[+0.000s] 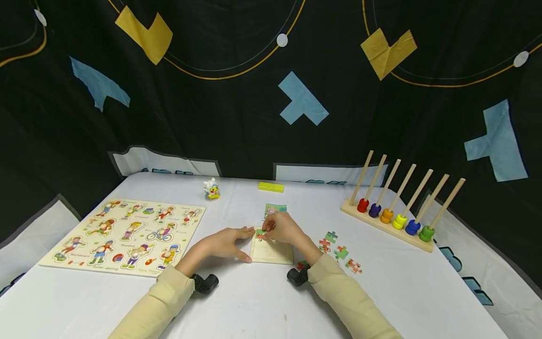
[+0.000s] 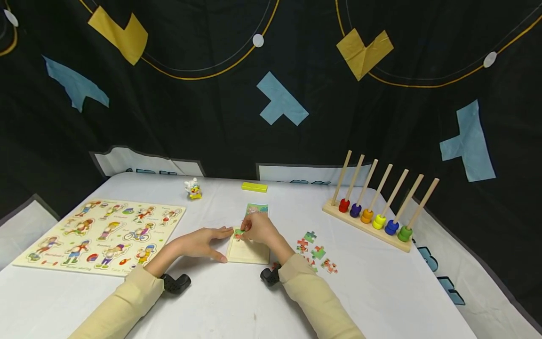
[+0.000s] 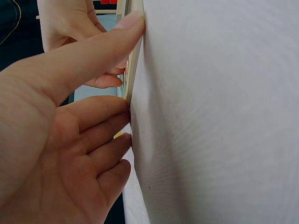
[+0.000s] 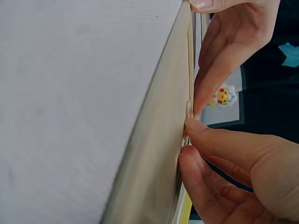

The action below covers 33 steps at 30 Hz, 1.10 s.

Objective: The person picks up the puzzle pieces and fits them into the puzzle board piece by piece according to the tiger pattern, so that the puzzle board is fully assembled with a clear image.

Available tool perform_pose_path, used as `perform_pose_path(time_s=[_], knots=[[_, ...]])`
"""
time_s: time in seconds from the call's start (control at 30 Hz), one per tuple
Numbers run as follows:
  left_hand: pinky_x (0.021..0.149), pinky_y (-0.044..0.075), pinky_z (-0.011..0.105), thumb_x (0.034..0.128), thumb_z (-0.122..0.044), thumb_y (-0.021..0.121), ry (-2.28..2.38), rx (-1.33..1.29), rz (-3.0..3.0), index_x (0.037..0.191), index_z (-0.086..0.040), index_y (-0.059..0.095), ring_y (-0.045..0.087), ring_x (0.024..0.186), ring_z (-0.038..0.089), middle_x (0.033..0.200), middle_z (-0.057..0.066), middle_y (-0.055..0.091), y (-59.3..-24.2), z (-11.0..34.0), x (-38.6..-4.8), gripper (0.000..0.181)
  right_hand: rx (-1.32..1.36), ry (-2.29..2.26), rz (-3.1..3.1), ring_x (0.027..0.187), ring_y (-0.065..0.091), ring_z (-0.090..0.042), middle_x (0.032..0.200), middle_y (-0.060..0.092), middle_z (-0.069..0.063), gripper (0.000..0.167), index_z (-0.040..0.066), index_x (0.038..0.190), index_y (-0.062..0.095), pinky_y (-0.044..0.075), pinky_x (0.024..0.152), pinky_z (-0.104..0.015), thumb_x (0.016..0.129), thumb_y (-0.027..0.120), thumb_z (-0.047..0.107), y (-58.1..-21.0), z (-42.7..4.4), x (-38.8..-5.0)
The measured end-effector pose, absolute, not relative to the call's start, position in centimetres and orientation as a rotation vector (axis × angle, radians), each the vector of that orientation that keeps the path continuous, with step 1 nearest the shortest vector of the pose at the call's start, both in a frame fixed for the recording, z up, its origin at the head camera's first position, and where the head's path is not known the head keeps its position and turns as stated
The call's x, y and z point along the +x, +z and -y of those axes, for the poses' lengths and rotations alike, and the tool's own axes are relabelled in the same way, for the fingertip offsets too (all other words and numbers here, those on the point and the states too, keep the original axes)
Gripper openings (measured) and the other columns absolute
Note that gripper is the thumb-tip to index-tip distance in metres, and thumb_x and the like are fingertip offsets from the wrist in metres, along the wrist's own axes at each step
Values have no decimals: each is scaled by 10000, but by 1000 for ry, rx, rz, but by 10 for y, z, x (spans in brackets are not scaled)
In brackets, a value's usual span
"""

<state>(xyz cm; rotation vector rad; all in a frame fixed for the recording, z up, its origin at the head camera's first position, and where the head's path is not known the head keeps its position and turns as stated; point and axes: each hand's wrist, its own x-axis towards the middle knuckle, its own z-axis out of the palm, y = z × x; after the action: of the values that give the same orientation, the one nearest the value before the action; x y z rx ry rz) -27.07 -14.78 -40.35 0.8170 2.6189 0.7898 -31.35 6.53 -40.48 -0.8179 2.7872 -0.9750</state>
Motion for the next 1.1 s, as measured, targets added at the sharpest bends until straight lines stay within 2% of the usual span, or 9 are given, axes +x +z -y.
perform_pose_path(time_s=[0.37,0.57,0.87,1.1], knots=[[1127,221,525,800,-352,783,783,822,-2622,1438,29,403,257,1406,376,1518,181,325,-404,148,-270,834,-833,-963,-2771,666,535,-92,743,607,33,146,63,883,721,448,575,-204,786,809,129,-406,-68,-314],[1131,217,519,798,-357,782,772,827,-2628,1437,25,407,260,1407,371,1517,175,328,-404,148,-270,834,-891,-992,-2763,735,586,-106,823,653,1,171,60,930,718,492,634,-235,796,800,128,-405,-78,-310],[1135,216,507,794,-342,789,780,811,-2628,1436,23,411,252,1413,356,1523,150,331,-404,147,-271,830,-889,-1041,-2757,736,613,-121,890,671,-1,197,68,1007,715,509,618,-248,840,763,162,-401,-107,-300],[1134,219,504,785,-329,797,792,823,-2625,1427,47,410,258,1410,364,1517,182,331,-405,146,-271,839,-966,-1017,-2749,803,634,-205,955,685,-97,237,37,1062,698,511,614,-252,856,742,147,-388,-141,-290]])
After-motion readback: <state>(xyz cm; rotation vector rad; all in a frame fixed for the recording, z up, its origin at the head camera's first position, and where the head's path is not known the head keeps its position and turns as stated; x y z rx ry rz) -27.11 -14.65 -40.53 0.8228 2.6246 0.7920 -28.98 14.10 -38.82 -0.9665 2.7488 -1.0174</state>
